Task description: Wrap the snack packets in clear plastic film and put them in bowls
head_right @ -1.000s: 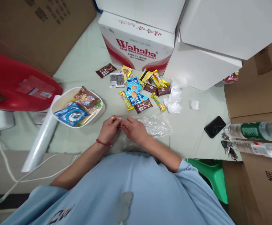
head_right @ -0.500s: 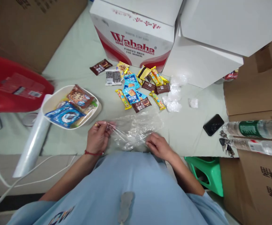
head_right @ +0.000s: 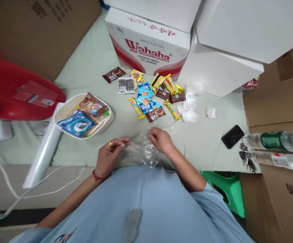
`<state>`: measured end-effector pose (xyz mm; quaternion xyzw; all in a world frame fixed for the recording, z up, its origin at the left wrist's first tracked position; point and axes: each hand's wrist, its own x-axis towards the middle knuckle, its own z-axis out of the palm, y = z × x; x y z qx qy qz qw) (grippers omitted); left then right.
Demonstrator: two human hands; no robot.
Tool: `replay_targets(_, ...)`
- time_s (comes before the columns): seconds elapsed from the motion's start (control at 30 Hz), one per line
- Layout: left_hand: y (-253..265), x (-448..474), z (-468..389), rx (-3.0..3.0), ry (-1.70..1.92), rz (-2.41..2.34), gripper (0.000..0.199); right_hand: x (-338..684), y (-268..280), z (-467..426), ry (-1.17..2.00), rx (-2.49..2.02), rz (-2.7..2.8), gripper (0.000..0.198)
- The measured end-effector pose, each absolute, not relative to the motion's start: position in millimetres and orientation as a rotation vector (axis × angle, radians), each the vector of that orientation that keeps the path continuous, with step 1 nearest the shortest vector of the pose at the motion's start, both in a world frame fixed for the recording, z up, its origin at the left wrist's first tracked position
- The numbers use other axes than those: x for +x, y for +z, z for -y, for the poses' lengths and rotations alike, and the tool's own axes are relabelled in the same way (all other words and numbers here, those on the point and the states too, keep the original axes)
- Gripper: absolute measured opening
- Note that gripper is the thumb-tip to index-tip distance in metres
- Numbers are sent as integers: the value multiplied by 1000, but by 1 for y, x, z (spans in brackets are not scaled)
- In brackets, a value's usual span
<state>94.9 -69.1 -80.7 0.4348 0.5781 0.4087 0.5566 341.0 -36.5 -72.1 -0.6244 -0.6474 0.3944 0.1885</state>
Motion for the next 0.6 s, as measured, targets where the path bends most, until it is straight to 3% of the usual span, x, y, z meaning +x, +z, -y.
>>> replay_targets(0.17, -88, 62, 78, 1271, 636, -1583, 32, 342, -69, 33, 1101, -1699, 1738, 16)
replay_targets(0.3, -73, 51, 78, 1466, 614, -1570, 41, 339, -66, 37, 1124, -1676, 1765, 23)
replay_targets(0.4, -54, 58, 69, 1557, 646, -1605, 36, 332, -67, 39, 1022, -1726, 1960, 29)
replay_targets(0.53, -36, 93, 51, 1747, 638, -1703, 37, 319, -67, 42, 866, -1825, 2221, 11)
replay_targets(0.6, -37, 116, 42, 1886, 566, -1704, 44, 315, -67, 44, 813, -1800, 2270, 16)
